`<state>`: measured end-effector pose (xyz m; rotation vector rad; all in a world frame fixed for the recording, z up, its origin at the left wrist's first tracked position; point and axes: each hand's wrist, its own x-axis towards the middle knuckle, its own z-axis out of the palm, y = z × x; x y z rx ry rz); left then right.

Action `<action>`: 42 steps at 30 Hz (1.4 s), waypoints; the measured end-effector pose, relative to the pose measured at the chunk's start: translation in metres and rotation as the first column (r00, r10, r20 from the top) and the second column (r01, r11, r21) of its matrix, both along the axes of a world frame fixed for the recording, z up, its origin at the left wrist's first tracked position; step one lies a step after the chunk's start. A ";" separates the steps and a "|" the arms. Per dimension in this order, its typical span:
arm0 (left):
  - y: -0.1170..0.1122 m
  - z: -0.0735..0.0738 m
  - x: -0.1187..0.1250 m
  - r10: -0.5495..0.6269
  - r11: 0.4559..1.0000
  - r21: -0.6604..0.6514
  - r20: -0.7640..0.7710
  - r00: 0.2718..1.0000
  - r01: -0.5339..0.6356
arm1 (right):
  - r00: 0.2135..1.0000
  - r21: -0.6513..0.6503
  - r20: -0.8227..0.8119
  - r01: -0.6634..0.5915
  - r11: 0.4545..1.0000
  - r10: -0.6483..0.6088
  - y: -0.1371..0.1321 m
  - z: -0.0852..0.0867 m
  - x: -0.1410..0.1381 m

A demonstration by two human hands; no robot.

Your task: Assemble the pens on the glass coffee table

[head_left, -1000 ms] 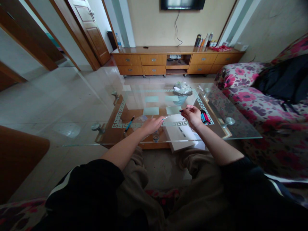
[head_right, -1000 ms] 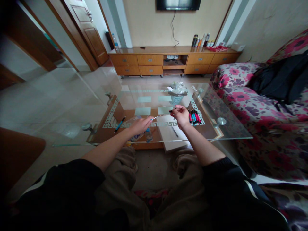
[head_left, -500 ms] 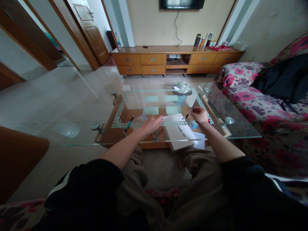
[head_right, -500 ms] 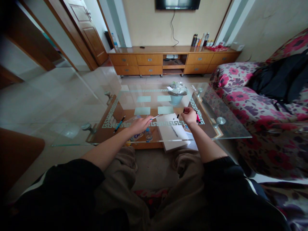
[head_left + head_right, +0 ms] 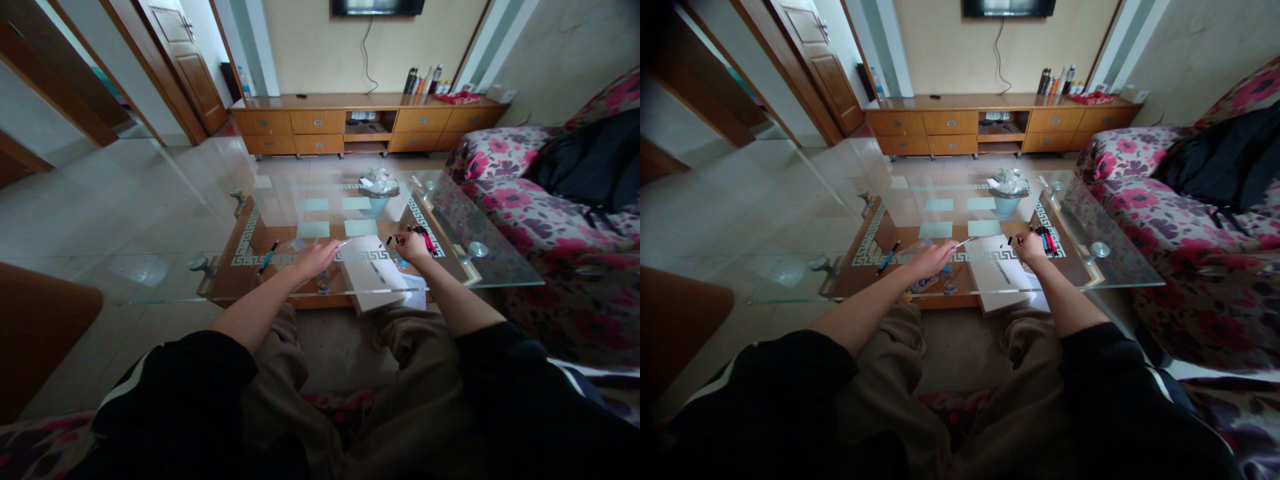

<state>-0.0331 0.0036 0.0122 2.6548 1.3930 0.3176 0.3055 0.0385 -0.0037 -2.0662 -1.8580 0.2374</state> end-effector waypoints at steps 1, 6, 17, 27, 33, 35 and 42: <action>0.000 0.000 0.000 -0.004 1.000 -0.002 0.004 1.000 0.004 | 1.000 -0.009 -0.002 0.009 1.000 -0.009 0.000 -0.001 0.001; 0.000 0.001 0.000 -0.012 1.000 -0.003 0.004 1.000 0.012 | 0.997 0.103 -0.058 0.063 0.993 -0.058 -0.001 0.003 0.002; -0.001 0.000 0.005 -0.052 0.998 0.018 0.016 0.999 0.052 | 0.491 0.077 -0.834 -0.348 0.934 0.251 -0.032 0.032 -0.094; 0.003 -0.003 0.000 -0.017 1.000 0.017 0.018 1.000 0.016 | 0.344 0.081 -0.933 -0.074 0.994 0.102 -0.020 0.034 -0.075; 0.001 0.000 -0.004 0.011 1.000 0.021 -0.018 1.000 -0.011 | 0.522 0.143 -0.851 0.108 0.984 0.067 -0.010 0.026 -0.042; 0.001 0.000 -0.004 0.005 1.000 0.027 -0.027 1.000 -0.004 | 0.543 0.179 -0.835 0.109 0.978 0.092 -0.009 0.024 -0.041; 0.001 -0.002 0.000 -0.009 1.000 0.019 -0.025 1.000 0.009 | 0.538 0.144 -0.838 0.058 0.988 0.091 -0.007 0.021 -0.044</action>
